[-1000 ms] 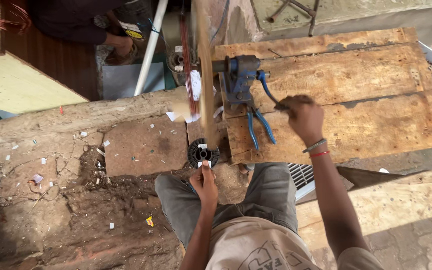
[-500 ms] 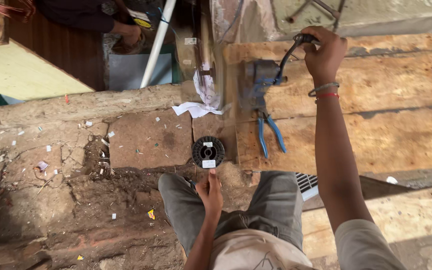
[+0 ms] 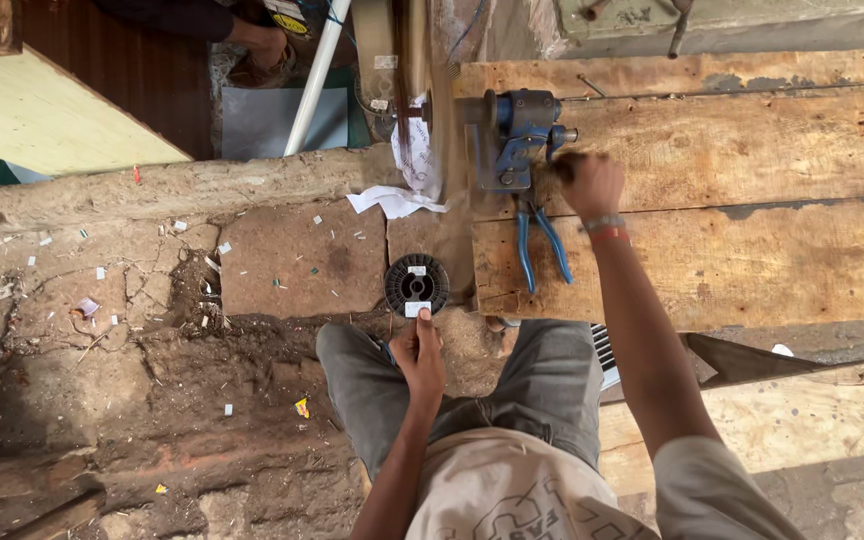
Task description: The person winds copper wire onto a component using a hand-cranked machine, then removes the finished coil by hand.
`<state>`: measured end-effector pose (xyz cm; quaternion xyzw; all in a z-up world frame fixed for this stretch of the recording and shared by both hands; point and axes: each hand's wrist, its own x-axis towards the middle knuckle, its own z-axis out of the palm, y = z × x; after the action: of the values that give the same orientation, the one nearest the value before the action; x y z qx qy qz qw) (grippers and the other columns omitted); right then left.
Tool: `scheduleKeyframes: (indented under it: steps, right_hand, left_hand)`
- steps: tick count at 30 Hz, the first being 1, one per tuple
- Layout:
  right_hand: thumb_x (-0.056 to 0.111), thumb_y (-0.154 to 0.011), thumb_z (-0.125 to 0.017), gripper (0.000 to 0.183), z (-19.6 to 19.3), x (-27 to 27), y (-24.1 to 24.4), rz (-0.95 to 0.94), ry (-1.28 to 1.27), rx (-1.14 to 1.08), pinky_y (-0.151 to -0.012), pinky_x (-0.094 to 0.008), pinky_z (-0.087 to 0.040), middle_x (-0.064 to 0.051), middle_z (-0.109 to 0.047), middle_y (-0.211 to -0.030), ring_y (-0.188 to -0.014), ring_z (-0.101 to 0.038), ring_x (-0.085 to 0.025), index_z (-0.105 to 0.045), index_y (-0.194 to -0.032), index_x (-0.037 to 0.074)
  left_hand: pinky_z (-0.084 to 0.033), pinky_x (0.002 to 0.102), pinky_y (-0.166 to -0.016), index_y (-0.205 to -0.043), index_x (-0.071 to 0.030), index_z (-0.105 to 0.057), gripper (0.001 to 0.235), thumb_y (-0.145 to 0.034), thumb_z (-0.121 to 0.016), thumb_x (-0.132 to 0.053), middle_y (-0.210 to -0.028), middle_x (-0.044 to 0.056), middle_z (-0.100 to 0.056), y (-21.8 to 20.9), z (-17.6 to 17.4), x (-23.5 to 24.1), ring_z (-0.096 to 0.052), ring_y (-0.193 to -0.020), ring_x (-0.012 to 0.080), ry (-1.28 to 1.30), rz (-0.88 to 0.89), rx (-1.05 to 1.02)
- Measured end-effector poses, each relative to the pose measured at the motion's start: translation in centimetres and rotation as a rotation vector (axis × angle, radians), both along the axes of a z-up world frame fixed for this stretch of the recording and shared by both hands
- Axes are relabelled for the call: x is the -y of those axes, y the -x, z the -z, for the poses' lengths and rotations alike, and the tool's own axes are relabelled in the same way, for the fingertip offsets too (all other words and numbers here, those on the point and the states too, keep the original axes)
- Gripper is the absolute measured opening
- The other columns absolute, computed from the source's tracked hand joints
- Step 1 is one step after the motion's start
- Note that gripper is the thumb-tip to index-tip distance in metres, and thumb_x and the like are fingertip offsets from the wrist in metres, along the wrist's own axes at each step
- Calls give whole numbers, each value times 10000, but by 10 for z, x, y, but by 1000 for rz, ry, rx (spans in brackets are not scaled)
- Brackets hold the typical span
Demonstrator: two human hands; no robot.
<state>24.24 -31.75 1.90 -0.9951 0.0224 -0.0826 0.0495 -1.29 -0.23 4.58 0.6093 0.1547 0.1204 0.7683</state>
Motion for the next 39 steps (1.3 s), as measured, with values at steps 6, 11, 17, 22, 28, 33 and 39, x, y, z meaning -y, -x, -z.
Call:
scheduleKeyframes:
  steps: [6, 11, 17, 22, 28, 33, 39]
  right_hand:
    - [117, -848, -823, 174, -93, -13, 107, -216, -122, 196, -556, -346, -515, -28, -775, -841, -692, -697, -209, -820, -1000, 201]
    - [66, -844, -852, 175, -168, -7, 122, -281, -236, 317, -542, -305, -469, -12, -796, -937, -700, -688, -163, -822, -979, 174]
    - [-8, -877, -871, 241, -207, 11, 54, -297, -394, 454, -565, -281, -480, -55, -796, -1040, -797, -735, -155, -819, -1072, 125]
    - [-115, -867, -769, 309, -180, 19, -26, -418, -491, 593, -852, -293, -632, -93, -788, -1122, -1012, -788, -187, -788, -1127, 50]
    - [-53, -902, -792, 201, -96, 17, -107, -239, -445, 470, -596, -241, -590, -23, -807, -945, -771, -770, -109, -821, -988, 126]
    - [221, -955, -868, 30, -10, 13, -96, -199, -227, 532, -508, -260, -511, -15, -776, -841, -576, -617, -116, -845, -973, 213]
    - [189, -992, -742, 121, -10, -7, 8, 9, -144, -64, -469, -331, -489, -21, -770, -878, -558, -659, -192, -817, -1050, 264]
  left_hand:
    - [-195, 311, -468, -587, -70, -409, 545, -1061, -596, -263, -524, -44, -397, 4, 1, -3, -298, -498, 38, -33, -25, 9]
    - [-270, 332, -478, -611, -79, -383, 553, -1087, -592, -269, -543, -58, -359, 7, 2, -8, -297, -521, 27, 34, -18, 109]
    - [-145, 327, -462, -641, -75, -333, 522, -1074, -582, -227, -540, -63, -290, 8, -9, -9, -235, -514, 29, -259, 23, 89]
    - [-137, 334, -477, -667, -66, -316, 505, -1082, -565, -210, -553, -54, -246, 4, -6, -8, -200, -538, 36, -255, 57, 70]
    - [-138, 339, -480, -643, -61, -312, 532, -1080, -569, -222, -531, -44, -257, -3, -7, -5, -204, -529, 40, -332, 40, 44]
    - [-147, 336, -478, -654, -63, -326, 511, -1075, -565, -227, -548, -46, -279, -2, -17, -2, -222, -547, 43, -264, 25, 52]
    - [-139, 327, -471, -621, -63, -324, 553, -1079, -570, -250, -511, -45, -283, -1, -17, -6, -227, -497, 35, -333, 0, 86]
